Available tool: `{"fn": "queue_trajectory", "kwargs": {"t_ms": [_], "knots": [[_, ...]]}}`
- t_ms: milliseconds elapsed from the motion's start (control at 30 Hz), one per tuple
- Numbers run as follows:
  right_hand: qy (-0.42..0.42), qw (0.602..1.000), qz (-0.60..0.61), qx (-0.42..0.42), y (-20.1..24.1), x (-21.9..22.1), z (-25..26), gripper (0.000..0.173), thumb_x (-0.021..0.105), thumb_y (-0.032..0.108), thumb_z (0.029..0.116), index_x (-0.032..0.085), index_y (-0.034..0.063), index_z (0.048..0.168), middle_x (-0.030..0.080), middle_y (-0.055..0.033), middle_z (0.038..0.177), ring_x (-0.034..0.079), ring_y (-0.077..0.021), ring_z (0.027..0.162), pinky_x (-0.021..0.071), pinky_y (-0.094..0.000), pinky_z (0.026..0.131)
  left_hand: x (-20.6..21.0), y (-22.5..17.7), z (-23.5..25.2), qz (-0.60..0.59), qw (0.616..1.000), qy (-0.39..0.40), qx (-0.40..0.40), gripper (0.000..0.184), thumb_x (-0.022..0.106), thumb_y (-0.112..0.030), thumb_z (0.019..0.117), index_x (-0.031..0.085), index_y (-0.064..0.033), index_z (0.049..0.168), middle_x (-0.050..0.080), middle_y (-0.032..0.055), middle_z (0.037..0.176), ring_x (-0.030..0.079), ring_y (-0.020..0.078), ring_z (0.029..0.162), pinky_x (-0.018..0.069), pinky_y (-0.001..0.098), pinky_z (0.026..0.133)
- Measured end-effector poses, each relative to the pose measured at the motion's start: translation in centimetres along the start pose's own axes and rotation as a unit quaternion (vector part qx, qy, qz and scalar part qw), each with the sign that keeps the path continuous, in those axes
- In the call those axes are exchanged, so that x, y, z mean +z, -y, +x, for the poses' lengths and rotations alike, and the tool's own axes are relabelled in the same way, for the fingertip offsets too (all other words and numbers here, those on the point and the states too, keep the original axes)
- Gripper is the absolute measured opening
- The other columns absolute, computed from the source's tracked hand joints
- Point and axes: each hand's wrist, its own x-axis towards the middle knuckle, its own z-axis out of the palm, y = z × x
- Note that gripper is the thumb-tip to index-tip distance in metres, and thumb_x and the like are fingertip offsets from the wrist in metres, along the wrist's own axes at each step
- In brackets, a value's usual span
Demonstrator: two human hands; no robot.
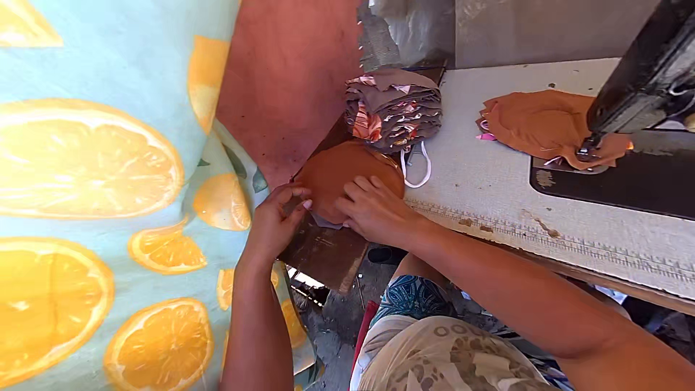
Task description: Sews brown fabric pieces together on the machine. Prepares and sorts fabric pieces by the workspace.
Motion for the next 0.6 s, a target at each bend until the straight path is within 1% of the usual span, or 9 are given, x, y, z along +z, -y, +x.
{"fn": "queue_trajectory", "kwargs": {"t_ms": [67, 100, 167, 233, 267, 333, 467, 533, 600], "knots": [[0.007, 1.0, -0.012, 0.016, 0.3, 0.9, 1.3, 0.018, 0.074, 0.013, 0.0905, 0.072, 0.0066, 0.107, 0.067, -0.0156, 0.103, 0.064, -0.0357, 0.104, 0.0529, -0.0502, 0.083, 0.6, 1.1, -1.0, -0.021, 1.0, -0.015, -0.004, 0.021, 0.065, -0.02, 0.0988, 0.071, -0.0033, 0.11, 0.066, 0.0145, 0.128, 0.062, 0.025, 0.123, 0.0504, 0.0492, 0.104], [0.013, 0.999, -0.004, 0.036, 0.3, 1.0, 1.7, 0.017, 0.073, 0.01, 0.0905, 0.072, 0.0057, 0.107, 0.067, -0.0161, 0.103, 0.064, -0.0363, 0.105, 0.0537, -0.0511, 0.083, 0.9, 1.5, -1.3, -0.028, 0.999, -0.016, -0.004, 0.02, 0.066, -0.02, 0.0978, 0.071, -0.0032, 0.107, 0.066, 0.0145, 0.128, 0.062, 0.0249, 0.123, 0.0507, 0.049, 0.104], [0.027, 0.995, 0.05, 0.086, -0.1, 0.8, 2.3, 0.015, 0.072, 0.011, 0.092, 0.073, 0.0055, 0.106, 0.068, -0.0168, 0.104, 0.064, -0.0373, 0.109, 0.0533, -0.054, 0.086, 1.2, 1.9, -1.7, -0.037, 0.999, -0.016, -0.006, 0.017, 0.069, -0.018, 0.0957, 0.072, -0.0039, 0.104, 0.065, 0.0145, 0.129, 0.061, 0.026, 0.125, 0.0505, 0.0498, 0.103], [0.045, 0.985, 0.107, 0.125, -0.5, 0.2, 2.7, 0.013, 0.07, 0.016, 0.0964, 0.074, 0.0051, 0.103, 0.068, -0.0165, 0.102, 0.064, -0.0366, 0.108, 0.053, -0.0557, 0.088, 1.6, 2.0, -1.9, -0.041, 0.999, -0.021, -0.004, 0.015, 0.071, -0.016, 0.0934, 0.072, -0.0047, 0.103, 0.065, 0.0151, 0.13, 0.06, 0.028, 0.126, 0.0495, 0.0523, 0.104], [0.049, 0.98, 0.134, 0.14, -0.7, 0.0, 3.0, 0.013, 0.068, 0.015, 0.0974, 0.074, 0.0039, 0.1, 0.068, -0.0166, 0.1, 0.064, -0.036, 0.106, 0.0529, -0.0556, 0.089, 1.7, 2.0, -2.0, -0.042, 0.999, -0.025, -0.003, 0.014, 0.073, -0.016, 0.092, 0.073, -0.0053, 0.102, 0.064, 0.0151, 0.131, 0.06, 0.0285, 0.126, 0.0496, 0.0529, 0.104], [0.068, 0.967, 0.177, 0.17, -0.8, -0.5, 3.4, 0.014, 0.065, 0.012, 0.0989, 0.075, 0.0017, 0.098, 0.069, -0.0165, 0.099, 0.065, -0.0332, 0.104, 0.0523, -0.0521, 0.093, 1.9, 1.8, -2.0, -0.04, 0.999, -0.034, 0.001, 0.015, 0.076, -0.015, 0.0892, 0.073, -0.0078, 0.102, 0.063, 0.014, 0.133, 0.059, 0.0283, 0.126, 0.05, 0.0529, 0.102], [0.064, 0.948, 0.223, 0.216, -1.2, -0.4, 3.8, 0.015, 0.065, 0.012, 0.0994, 0.073, 0.0016, 0.094, 0.068, -0.0142, 0.095, 0.066, -0.0285, 0.095, 0.0542, -0.0496, 0.086, 2.6, 1.3, -1.9, -0.035, 0.998, -0.044, 0.017, 0.017, 0.08, -0.018, 0.0866, 0.075, -0.0126, 0.102, 0.062, 0.0109, 0.134, 0.058, 0.0272, 0.127, 0.05, 0.0517, 0.102], [0.059, 0.942, 0.232, 0.236, -1.4, -0.5, 3.8, 0.017, 0.062, 0.014, 0.1018, 0.071, 0.0023, 0.093, 0.067, -0.0131, 0.092, 0.065, -0.0272, 0.09, 0.0537, -0.0488, 0.08, 3.0, 1.3, -1.9, -0.033, 0.998, -0.038, 0.027, 0.014, 0.079, -0.02, 0.0879, 0.076, -0.0145, 0.101, 0.063, 0.0105, 0.132, 0.057, 0.0286, 0.127, 0.0485, 0.0538, 0.103], [0.065, 0.935, 0.232, 0.258, -1.4, -0.8, 4.0, 0.02, 0.059, 0.016, 0.104, 0.071, 0.0031, 0.094, 0.067, -0.0121, 0.092, 0.065, -0.0255, 0.087, 0.0533, -0.0472, 0.078, 3.3, 1.2, -1.9, -0.026, 0.999, -0.031, 0.028, 0.013, 0.077, -0.023, 0.0902, 0.077, -0.016, 0.101, 0.063, 0.0102, 0.132, 0.057, 0.0291, 0.127, 0.0471, 0.0539, 0.104]]}}
